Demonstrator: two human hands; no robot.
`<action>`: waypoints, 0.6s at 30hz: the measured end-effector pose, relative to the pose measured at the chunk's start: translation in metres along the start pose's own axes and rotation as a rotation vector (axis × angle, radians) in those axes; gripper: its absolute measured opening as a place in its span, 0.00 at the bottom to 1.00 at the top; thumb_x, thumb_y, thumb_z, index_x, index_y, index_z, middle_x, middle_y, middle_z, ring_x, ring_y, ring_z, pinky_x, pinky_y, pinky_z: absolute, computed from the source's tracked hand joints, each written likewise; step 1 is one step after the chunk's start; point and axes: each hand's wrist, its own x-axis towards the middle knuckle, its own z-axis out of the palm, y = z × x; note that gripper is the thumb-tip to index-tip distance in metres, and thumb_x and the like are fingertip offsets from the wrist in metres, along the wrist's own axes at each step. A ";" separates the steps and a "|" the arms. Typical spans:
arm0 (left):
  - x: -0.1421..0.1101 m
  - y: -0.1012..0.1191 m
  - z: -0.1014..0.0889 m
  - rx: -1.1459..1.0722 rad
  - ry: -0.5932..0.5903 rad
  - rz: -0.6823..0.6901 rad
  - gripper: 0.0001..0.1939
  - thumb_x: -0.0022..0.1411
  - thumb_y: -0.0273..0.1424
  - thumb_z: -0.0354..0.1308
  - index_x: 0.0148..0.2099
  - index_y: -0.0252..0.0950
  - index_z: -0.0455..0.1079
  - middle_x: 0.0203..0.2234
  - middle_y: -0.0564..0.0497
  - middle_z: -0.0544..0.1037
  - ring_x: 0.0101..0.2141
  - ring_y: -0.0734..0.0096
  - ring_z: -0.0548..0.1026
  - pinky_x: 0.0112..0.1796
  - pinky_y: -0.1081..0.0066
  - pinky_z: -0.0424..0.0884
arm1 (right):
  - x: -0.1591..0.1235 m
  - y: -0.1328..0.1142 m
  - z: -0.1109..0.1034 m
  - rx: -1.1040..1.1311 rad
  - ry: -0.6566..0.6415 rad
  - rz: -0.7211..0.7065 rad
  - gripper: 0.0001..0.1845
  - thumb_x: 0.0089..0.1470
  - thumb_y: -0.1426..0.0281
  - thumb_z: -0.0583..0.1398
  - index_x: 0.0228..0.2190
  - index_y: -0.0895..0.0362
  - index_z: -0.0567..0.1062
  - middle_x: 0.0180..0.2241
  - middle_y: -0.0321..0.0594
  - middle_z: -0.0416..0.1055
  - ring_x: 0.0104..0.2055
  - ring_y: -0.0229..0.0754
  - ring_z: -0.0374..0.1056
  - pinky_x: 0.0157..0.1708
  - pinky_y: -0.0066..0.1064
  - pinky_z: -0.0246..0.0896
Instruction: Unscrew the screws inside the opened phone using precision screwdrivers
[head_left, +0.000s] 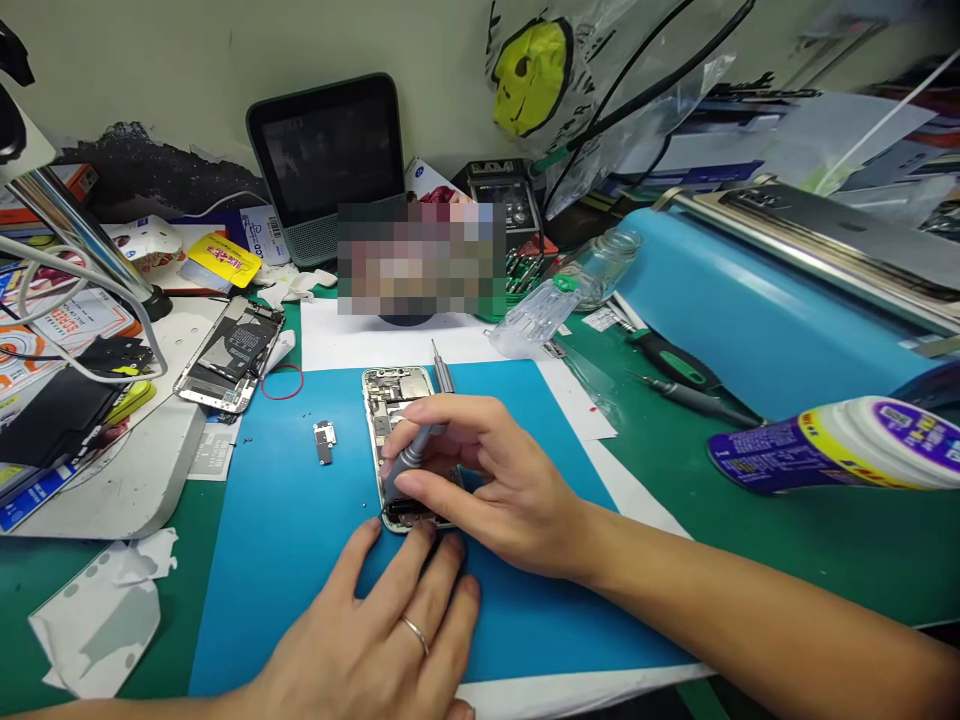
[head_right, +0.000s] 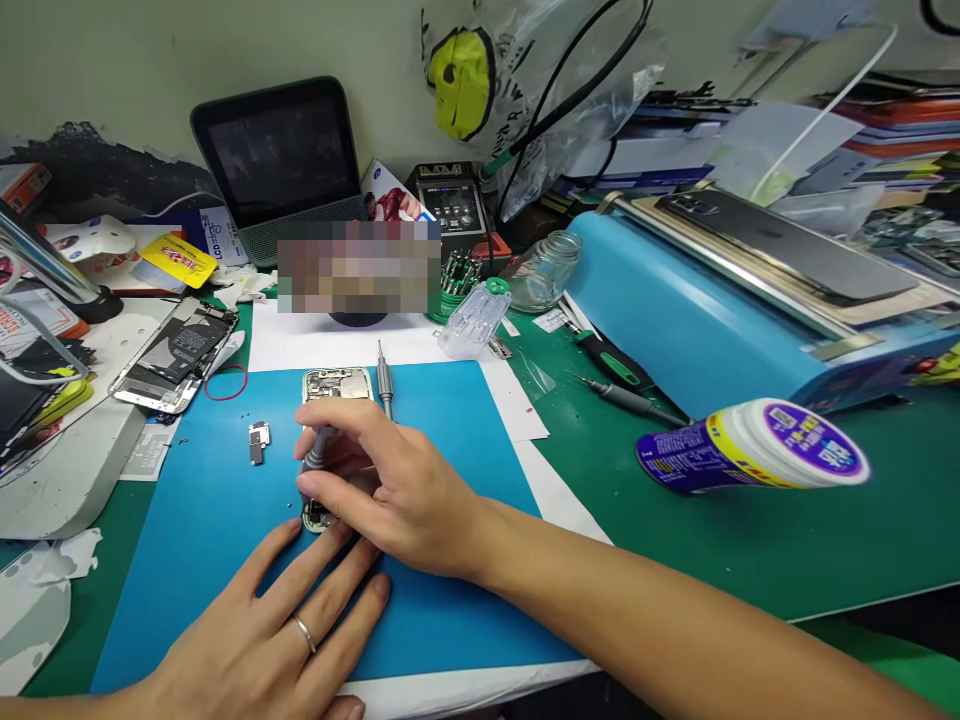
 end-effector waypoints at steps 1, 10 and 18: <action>0.000 0.000 0.000 0.003 0.001 0.001 0.25 0.74 0.43 0.49 0.62 0.33 0.70 0.58 0.44 0.76 0.60 0.49 0.67 0.59 0.54 0.60 | 0.000 0.000 0.000 -0.002 0.008 -0.001 0.24 0.63 0.78 0.60 0.57 0.48 0.62 0.44 0.37 0.72 0.41 0.35 0.76 0.40 0.28 0.79; 0.000 0.001 0.002 0.008 0.015 0.003 0.25 0.73 0.43 0.50 0.62 0.32 0.70 0.58 0.42 0.76 0.60 0.48 0.67 0.58 0.54 0.59 | 0.000 -0.001 0.001 0.010 0.008 -0.002 0.26 0.63 0.79 0.60 0.57 0.46 0.62 0.44 0.36 0.71 0.41 0.34 0.76 0.40 0.28 0.79; 0.000 0.001 0.001 0.018 -0.011 0.012 0.25 0.74 0.43 0.49 0.63 0.32 0.70 0.59 0.41 0.74 0.60 0.48 0.67 0.58 0.55 0.60 | 0.001 -0.001 0.001 0.021 -0.022 0.059 0.26 0.63 0.79 0.61 0.56 0.46 0.62 0.44 0.37 0.71 0.42 0.34 0.75 0.41 0.27 0.79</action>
